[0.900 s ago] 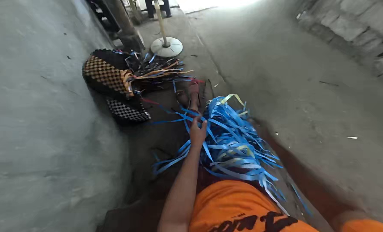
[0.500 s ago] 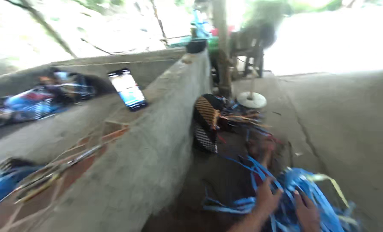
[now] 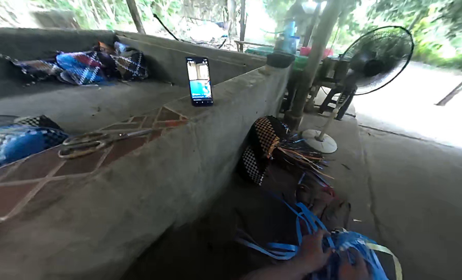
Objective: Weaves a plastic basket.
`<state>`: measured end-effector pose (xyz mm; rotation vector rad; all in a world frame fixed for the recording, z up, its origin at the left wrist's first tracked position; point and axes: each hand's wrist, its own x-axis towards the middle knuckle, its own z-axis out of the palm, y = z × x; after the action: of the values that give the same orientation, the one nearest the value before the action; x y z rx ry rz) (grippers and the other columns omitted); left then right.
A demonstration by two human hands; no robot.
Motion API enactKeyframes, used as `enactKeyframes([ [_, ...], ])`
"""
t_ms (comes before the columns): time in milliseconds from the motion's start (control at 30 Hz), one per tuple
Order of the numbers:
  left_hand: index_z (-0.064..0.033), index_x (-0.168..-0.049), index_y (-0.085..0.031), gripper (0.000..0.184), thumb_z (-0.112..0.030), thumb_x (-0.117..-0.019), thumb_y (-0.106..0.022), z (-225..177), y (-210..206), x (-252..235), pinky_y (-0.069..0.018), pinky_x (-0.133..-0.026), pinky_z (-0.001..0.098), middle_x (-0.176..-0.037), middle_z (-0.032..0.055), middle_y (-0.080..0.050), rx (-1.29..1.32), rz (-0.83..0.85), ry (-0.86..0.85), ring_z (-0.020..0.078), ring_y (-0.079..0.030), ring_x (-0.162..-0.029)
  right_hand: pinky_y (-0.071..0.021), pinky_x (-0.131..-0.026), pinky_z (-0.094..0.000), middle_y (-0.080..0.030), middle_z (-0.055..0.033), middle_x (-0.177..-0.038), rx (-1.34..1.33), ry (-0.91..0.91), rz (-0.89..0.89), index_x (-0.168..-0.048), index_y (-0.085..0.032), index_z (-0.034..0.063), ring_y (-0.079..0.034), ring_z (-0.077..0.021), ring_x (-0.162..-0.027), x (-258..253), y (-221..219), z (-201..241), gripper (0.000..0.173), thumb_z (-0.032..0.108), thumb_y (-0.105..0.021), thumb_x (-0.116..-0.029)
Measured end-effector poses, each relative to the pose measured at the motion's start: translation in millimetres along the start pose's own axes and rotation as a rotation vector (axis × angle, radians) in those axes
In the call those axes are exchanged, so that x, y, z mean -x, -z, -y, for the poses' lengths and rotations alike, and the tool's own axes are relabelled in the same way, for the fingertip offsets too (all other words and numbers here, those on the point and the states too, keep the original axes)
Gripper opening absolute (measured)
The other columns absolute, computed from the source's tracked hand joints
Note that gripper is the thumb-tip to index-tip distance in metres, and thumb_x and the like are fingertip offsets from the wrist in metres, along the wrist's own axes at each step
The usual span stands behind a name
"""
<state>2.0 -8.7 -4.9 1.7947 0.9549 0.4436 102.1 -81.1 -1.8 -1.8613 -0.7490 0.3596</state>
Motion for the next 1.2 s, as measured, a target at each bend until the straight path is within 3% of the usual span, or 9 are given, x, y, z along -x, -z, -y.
enactKeyframes([
  [100,-0.0062,-0.151,-0.047,0.056,-0.031,-0.1035,-0.062,0,7,3,-0.0458,-0.108,0.0595,-0.139,0.0229,-0.06,-0.002,-0.005,-0.012,0.04,-0.061,-0.125,-0.041,-0.1,-0.0689,-0.063,-0.0372,-0.118,0.26,0.498,0.057,-0.102,-0.073,-0.0113,-0.057,-0.0572,-0.114,2,6,-11,0.019,0.004,-0.066,-0.0921],
  [267,-0.0034,-0.153,-0.042,0.058,-0.016,-0.1003,-0.064,-1,10,6,-0.0428,-0.11,0.0627,-0.141,0.0262,-0.058,0.024,0.078,-0.094,0.0428,-0.057,-0.13,-0.0549,-0.096,-0.0539,-0.071,-0.0311,-0.11,0.232,0.748,0.376,-0.102,-0.073,-0.0134,-0.07,-0.0447,-0.104,-9,28,-10,0.021,-0.008,-0.055,-0.0925],
  [433,0.001,-0.148,-0.049,0.06,-0.012,-0.0939,-0.072,-3,14,11,-0.0408,-0.113,0.0586,-0.148,0.0362,-0.042,0.112,0.129,-0.15,0.0482,-0.046,-0.136,-0.0541,-0.096,-0.0588,-0.071,-0.0302,-0.11,0.322,0.713,0.593,-0.105,-0.074,-0.0107,-0.07,-0.0458,-0.106,-21,39,1,0.024,-0.008,-0.053,-0.0946],
  [533,0.0045,-0.135,-0.061,0.045,-0.016,-0.0961,-0.071,-6,30,20,-0.0434,-0.112,0.0509,-0.15,0.0316,-0.042,0.294,0.076,-0.103,0.0407,-0.048,-0.135,-0.0505,-0.101,-0.0601,-0.069,-0.032,-0.116,0.327,0.678,0.633,-0.107,-0.074,-0.011,-0.067,-0.0474,-0.113,-25,37,2,0.025,-0.007,-0.052,-0.0963],
  [667,0.0086,-0.128,-0.055,0.032,-0.014,-0.1042,-0.058,-4,68,40,-0.0571,-0.089,0.036,-0.112,0.0142,-0.065,0.674,0.033,0.102,0.0172,-0.067,-0.095,-0.0521,-0.095,-0.057,-0.067,-0.0327,-0.11,0.321,0.629,0.643,-0.114,-0.072,-0.0096,-0.066,-0.046,-0.105,-22,34,7,0.029,-0.004,-0.05,-0.0969],
  [867,0.0045,-0.128,-0.054,0.028,-0.015,-0.1084,-0.049,50,140,68,-0.058,-0.076,0.0355,-0.101,0.0133,-0.067,1.017,-0.486,0.336,0.0193,-0.067,-0.082,-0.0535,-0.088,-0.06,-0.064,-0.033,-0.113,0.468,0.491,0.655,-0.113,-0.073,-0.0067,-0.066,-0.0464,-0.101,-11,35,18,0.027,0.013,-0.06,-0.0996],
  [967,0.0049,-0.13,-0.054,0.034,-0.022,-0.1095,-0.051,79,170,86,-0.0578,-0.076,0.0359,-0.104,0.0152,-0.064,0.916,-0.624,0.398,0.0205,-0.066,-0.082,-0.0525,-0.09,-0.0616,-0.064,-0.0329,-0.117,0.565,0.434,0.655,-0.114,-0.073,-0.0056,-0.065,-0.0479,-0.107,-9,38,23,0.029,0.016,-0.059,-0.1015],
  [1100,0.0028,-0.137,-0.054,0.052,-0.041,-0.1104,-0.045,74,177,121,-0.0567,-0.084,0.0427,-0.117,0.0206,-0.064,0.451,-0.308,0.507,0.0267,-0.067,-0.091,-0.0512,-0.094,-0.0621,-0.063,-0.0314,-0.123,0.634,0.364,0.684,-0.117,-0.072,-0.0044,-0.064,-0.0472,-0.112,-9,37,28,0.03,0.018,-0.058,-0.103],
  [1200,0.0014,-0.126,-0.063,0.051,-0.041,-0.1118,-0.038,32,155,144,-0.0565,-0.079,0.0395,-0.098,0.014,-0.068,0.212,0.113,0.429,0.0211,-0.066,-0.08,-0.0514,-0.093,-0.0623,-0.062,-0.0316,-0.125,0.646,0.345,0.676,-0.117,-0.072,-0.0041,-0.064,-0.0472,-0.112,-8,36,27,0.03,0.018,-0.057,-0.1028],
])
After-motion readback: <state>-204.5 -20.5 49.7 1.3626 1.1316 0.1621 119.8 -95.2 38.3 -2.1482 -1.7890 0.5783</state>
